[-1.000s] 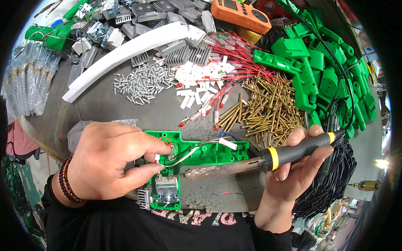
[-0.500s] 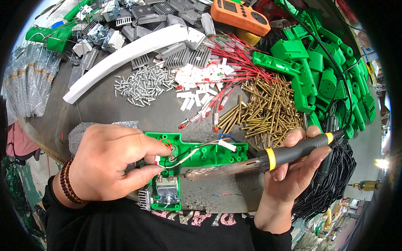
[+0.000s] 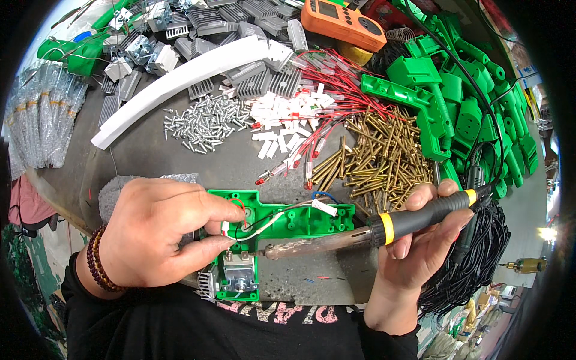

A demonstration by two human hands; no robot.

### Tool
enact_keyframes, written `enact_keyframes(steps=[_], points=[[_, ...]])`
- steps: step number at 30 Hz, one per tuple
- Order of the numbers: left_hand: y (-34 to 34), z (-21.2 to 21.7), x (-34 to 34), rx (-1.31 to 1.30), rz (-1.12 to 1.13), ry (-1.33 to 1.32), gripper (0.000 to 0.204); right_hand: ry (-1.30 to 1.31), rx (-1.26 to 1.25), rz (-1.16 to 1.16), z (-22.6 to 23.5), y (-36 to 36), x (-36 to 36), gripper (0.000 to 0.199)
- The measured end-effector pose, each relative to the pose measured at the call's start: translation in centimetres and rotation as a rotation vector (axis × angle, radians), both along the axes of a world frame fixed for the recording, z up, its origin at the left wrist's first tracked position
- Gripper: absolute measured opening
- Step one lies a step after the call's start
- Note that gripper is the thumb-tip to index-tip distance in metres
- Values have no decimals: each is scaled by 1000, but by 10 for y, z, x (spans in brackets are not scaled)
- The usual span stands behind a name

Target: Assembling electronic components, including wiring and soldering, inside a green plastic housing.

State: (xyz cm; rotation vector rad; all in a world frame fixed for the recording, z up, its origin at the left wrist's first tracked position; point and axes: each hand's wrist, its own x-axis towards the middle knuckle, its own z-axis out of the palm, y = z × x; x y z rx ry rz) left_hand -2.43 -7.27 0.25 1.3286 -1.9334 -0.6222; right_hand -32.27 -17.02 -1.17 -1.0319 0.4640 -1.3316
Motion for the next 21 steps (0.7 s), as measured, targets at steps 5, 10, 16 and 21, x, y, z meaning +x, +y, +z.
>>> enact_keyframes(steps=[5, 10, 16, 21], points=[[-2, 2, 0, -3, -10, 0, 28, 0, 0, -2, 1, 0, 0, 45], [-2, 3, 1, -9, -12, 3, 30, -2, 10, 0, 1, -1, 0, 45], [-2, 3, 0, -19, -22, 14, 30, -11, 32, -6, 1, 0, 0, 44], [-3, 3, 1, -20, -24, 4, 30, -22, 43, 4, 1, 0, 0, 44]])
